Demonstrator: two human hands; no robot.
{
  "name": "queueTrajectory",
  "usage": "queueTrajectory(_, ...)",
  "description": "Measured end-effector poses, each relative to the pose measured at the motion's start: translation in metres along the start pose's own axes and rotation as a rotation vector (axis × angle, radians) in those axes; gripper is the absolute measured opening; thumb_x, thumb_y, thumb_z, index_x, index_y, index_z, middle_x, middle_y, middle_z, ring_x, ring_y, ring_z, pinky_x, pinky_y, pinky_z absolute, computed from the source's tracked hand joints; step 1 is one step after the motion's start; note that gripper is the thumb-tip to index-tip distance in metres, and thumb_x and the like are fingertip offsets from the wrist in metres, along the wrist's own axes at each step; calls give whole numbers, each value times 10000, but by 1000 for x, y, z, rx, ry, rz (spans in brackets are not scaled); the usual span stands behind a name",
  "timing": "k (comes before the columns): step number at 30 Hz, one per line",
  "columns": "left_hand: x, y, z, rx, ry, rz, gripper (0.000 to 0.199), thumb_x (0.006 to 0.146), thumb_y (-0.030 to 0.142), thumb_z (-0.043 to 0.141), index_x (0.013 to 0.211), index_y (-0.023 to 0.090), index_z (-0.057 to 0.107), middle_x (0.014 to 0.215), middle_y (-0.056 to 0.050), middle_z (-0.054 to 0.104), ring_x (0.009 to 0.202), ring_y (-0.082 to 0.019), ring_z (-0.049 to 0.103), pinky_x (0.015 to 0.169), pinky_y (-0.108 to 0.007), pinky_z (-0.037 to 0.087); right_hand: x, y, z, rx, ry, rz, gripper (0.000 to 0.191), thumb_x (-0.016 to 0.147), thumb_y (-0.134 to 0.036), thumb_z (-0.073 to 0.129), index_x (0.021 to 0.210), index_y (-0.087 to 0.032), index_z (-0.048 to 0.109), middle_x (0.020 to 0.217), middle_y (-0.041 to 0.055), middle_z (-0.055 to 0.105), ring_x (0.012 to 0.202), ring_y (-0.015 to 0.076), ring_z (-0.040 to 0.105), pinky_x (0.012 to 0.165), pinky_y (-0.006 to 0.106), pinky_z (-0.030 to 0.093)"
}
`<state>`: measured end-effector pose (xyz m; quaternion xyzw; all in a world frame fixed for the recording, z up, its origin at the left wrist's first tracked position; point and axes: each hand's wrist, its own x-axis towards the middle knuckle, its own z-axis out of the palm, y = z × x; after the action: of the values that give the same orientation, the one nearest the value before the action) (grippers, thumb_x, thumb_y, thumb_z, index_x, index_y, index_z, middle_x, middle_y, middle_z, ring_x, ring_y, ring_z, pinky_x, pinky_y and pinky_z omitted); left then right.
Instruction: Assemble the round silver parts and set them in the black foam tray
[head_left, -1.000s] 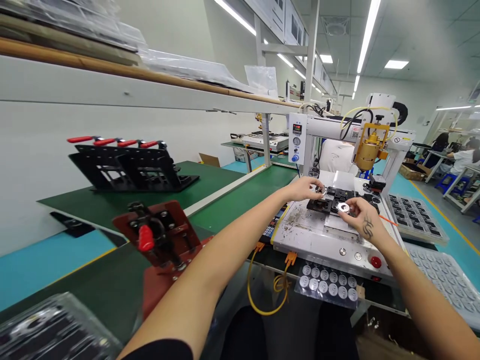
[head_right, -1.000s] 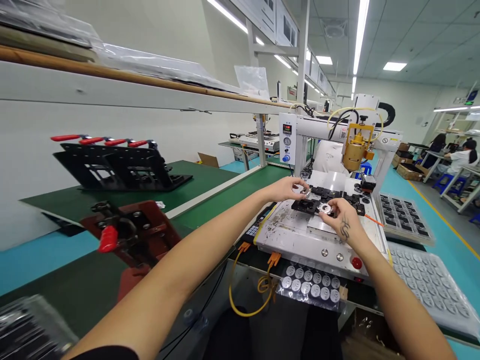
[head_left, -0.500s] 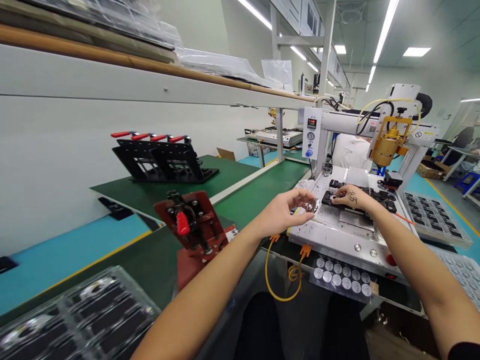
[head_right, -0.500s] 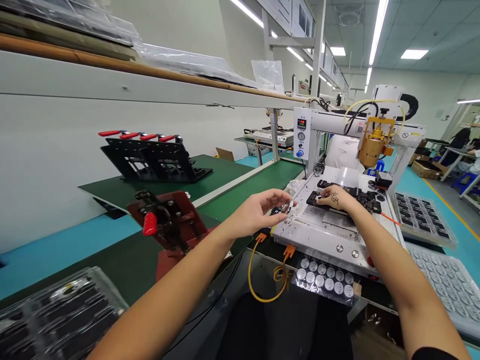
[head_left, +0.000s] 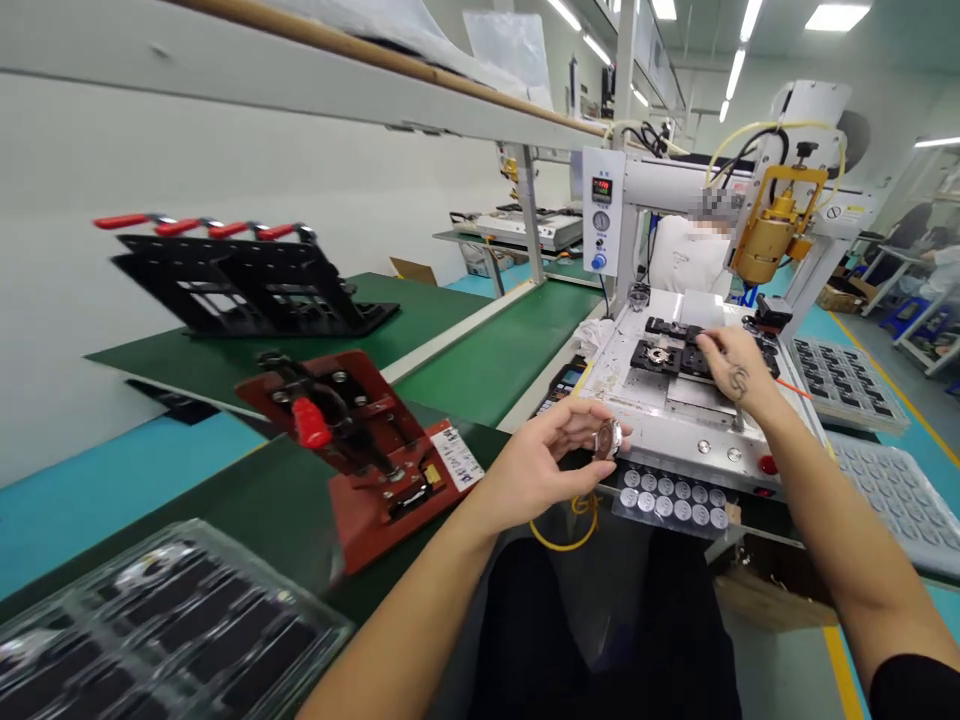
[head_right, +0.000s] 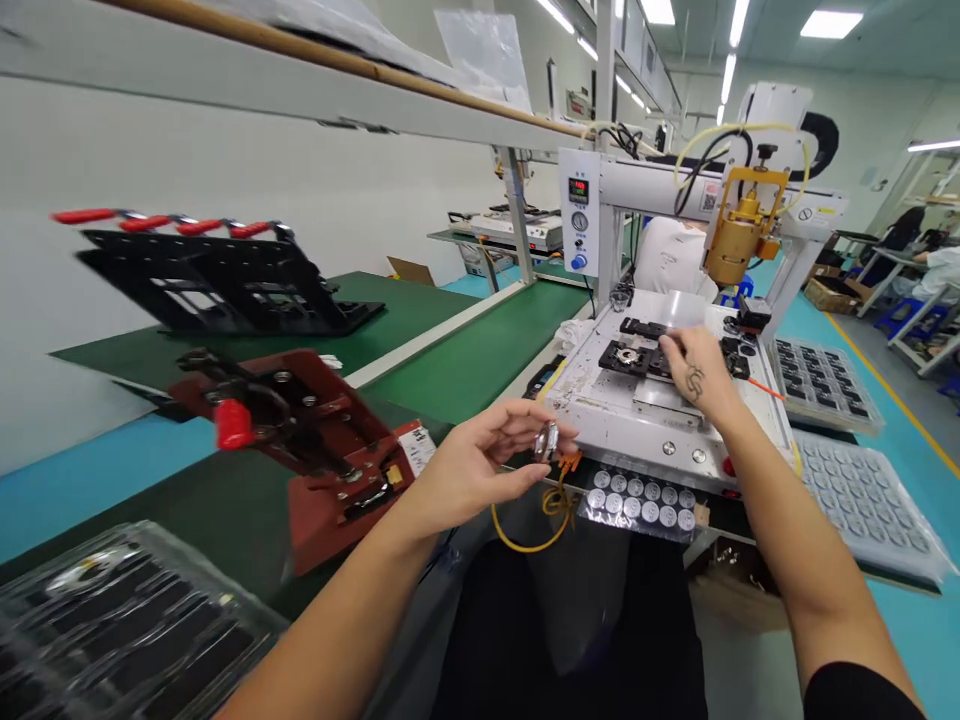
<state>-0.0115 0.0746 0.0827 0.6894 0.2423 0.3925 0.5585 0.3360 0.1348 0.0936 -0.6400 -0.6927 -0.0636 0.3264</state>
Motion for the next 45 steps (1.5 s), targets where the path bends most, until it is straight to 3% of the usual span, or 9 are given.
queueTrajectory(4,-31,-32,2,-35,54,-83,445,809,356,896,1162,253,645,1080,-104,807,903,-276,809,923,-461,668,-111,30,-46,-27,383,174,253,1016,-424,599,983,-198,709,938,74,666,881,248,603,861,388,483)
queueTrajectory(7,-45,-58,5,-16,76,-151,440,807,357,886,1163,240,656,976,-84,789,836,-251,790,831,-401,666,-182,55,-55,-75,424,346,321,928,-527,707,915,-208,680,882,50,642,813,235,562,807,388,465)
queueTrajectory(10,-47,-79,21,44,60,-174,429,794,335,864,1154,215,663,1002,-75,782,882,-231,770,845,-368,643,-217,71,-45,-81,413,449,471,856,-668,749,860,-209,641,862,53,626,813,240,547,808,407,466)
queueTrajectory(14,-38,-105,59,174,-123,-120,414,799,318,836,1164,221,668,995,-35,777,915,-216,745,904,-373,610,-234,58,-25,-82,486,435,426,911,-622,743,923,-208,646,910,62,641,849,247,581,844,420,493)
queueTrajectory(19,-10,-146,114,271,-393,45,407,786,282,876,1137,245,675,1336,-97,758,1343,-311,662,1176,-469,491,-257,26,7,240,-62,230,284,1066,-466,580,997,-248,748,972,82,768,880,261,715,823,406,586)
queueTrajectory(23,20,-173,141,357,-554,113,378,794,235,882,1095,232,653,1537,-145,654,1581,-337,455,1341,-525,291,-264,30,34,256,-127,181,282,1076,-422,556,1039,-263,785,1030,103,798,990,295,741,932,468,608)
queueTrajectory(34,35,-185,136,318,-605,49,351,839,254,841,1138,231,658,1573,-117,631,1510,-288,536,1309,-460,332,-268,39,46,190,-217,76,288,1094,-347,547,1244,-255,776,1034,129,693,990,309,642,899,473,575)
queueTrajectory(41,41,-176,132,302,-644,-45,332,835,273,836,1126,240,678,1538,-103,645,1529,-303,495,1255,-427,381,-268,48,49,234,-193,6,208,1087,-299,576,1166,-252,762,1095,123,737,1029,289,674,934,466,591)
queueTrajectory(45,43,-174,131,309,-665,-74,323,830,287,830,1114,238,685,1541,-104,642,1546,-323,473,1260,-432,365,-286,52,58,236,-132,4,227,1078,-260,554,1034,-250,777,1026,123,762,952,274,700,886,467,604)
